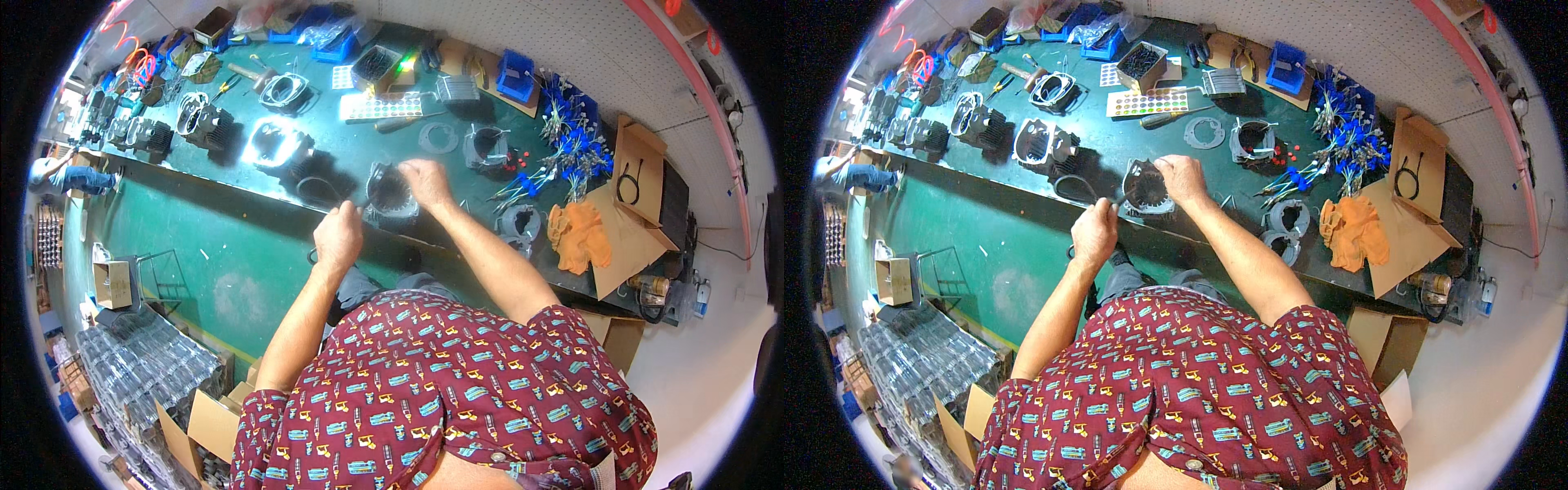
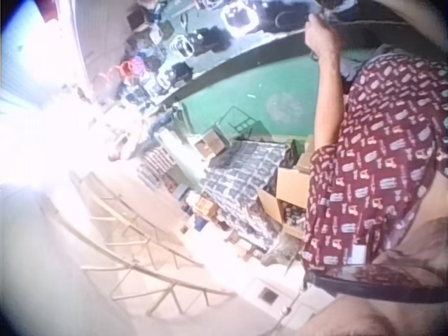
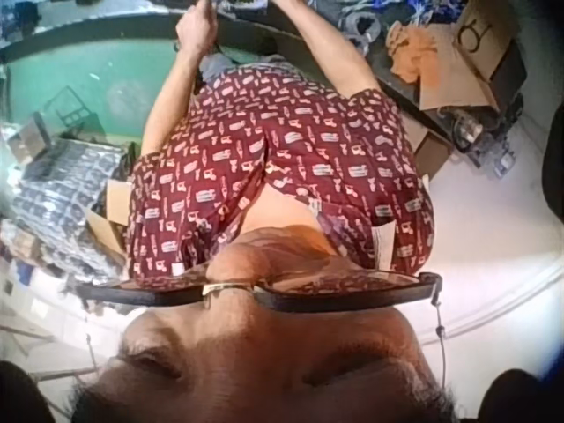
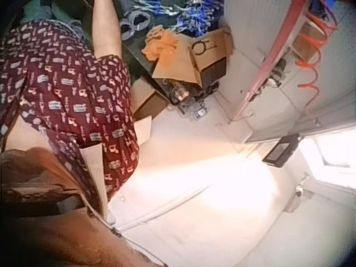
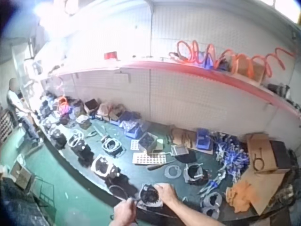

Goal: The person uses a pneumatic tool to work on a cylindrical metal part, then retrieves more parts from a box and places them on the table. They use a small tool to clean or adjust the inside of the parts.

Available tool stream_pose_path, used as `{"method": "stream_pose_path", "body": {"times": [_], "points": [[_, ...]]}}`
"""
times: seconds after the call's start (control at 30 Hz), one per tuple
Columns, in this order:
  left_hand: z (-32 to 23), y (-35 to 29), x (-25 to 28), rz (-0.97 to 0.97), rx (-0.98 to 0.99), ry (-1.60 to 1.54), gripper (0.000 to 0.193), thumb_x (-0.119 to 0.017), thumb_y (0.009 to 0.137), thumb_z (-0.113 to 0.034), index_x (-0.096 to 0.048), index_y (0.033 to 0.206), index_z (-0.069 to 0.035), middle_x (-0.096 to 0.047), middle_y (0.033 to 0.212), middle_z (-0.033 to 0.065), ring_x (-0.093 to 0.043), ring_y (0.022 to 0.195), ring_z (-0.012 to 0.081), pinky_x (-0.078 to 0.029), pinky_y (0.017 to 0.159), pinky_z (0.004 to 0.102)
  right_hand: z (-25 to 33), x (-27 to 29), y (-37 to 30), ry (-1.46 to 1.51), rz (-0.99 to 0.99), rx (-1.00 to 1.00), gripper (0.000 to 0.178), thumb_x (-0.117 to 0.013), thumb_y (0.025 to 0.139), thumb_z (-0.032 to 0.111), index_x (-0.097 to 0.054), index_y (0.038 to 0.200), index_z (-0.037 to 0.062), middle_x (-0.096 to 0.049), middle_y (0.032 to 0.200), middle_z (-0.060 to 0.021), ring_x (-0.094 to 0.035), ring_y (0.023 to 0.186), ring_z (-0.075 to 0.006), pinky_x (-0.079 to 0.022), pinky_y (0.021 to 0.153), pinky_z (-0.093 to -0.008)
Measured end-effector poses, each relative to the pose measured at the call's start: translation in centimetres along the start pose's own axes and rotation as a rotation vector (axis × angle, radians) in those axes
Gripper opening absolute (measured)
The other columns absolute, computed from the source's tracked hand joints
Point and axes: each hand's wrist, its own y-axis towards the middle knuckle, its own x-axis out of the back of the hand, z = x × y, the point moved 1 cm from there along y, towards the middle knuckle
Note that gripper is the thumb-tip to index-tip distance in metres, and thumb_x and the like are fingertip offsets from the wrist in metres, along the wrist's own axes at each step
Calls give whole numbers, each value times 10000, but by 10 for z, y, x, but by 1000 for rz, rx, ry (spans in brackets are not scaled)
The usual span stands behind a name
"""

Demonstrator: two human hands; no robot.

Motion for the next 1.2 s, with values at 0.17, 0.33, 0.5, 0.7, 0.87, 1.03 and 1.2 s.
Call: {"method": "stream_pose_path", "body": {"times": [0.17,0.33,0.5,0.7,0.87,1.03,1.2], "points": [[-7,-12,-4,62,14,27,210,-604,987,-270,-571,902,-80,-647,743,193,-667,752,418,-519,655,539,14,3,-4,21,2,-22,253,-636,933,243,-752,963,20,-715,912,-221,-708,866,-402,-545,748,-447],[-18,-28,-11,84,-35,-40,229,-625,977,-296,-572,908,-85,-662,792,197,-660,741,423,-518,668,543,14,5,-3,-29,19,-18,255,-640,927,240,-751,948,12,-709,888,-227,-703,848,-408,-539,735,-451],[13,20,8,-11,-116,65,211,-626,969,-287,-581,893,-96,-647,756,174,-659,745,405,-522,663,526,13,7,-3,31,24,-8,253,-642,925,237,-750,939,9,-707,883,-229,-700,847,-412,-538,737,-453],[14,3,1,163,-45,-18,244,-622,971,-295,-573,893,-69,-656,787,195,-661,780,425,-516,694,544,18,6,-3,13,16,-8,243,-645,922,238,-752,933,20,-706,884,-226,-701,849,-412,-538,739,-452],[10,18,11,107,-113,51,253,-596,982,-312,-601,925,-65,-676,814,210,-675,794,429,-527,703,550,16,5,-3,-15,21,-33,255,-642,925,252,-751,925,21,-703,878,-228,-694,843,-421,-535,729,-468],[0,-9,-1,82,-21,-16,248,-639,973,-279,-558,867,-70,-646,738,209,-651,744,443,-500,651,554,16,4,-4,-10,15,-16,257,-643,923,258,-751,914,26,-698,878,-231,-683,848,-435,-532,726,-481],[-23,-36,-13,84,17,-88,230,-632,984,-295,-589,920,-78,-653,769,208,-655,769,437,-500,673,553,12,1,-2,8,-20,21,260,-635,929,256,-743,916,20,-693,875,-231,-683,846,-433,-528,728,-485]]}}
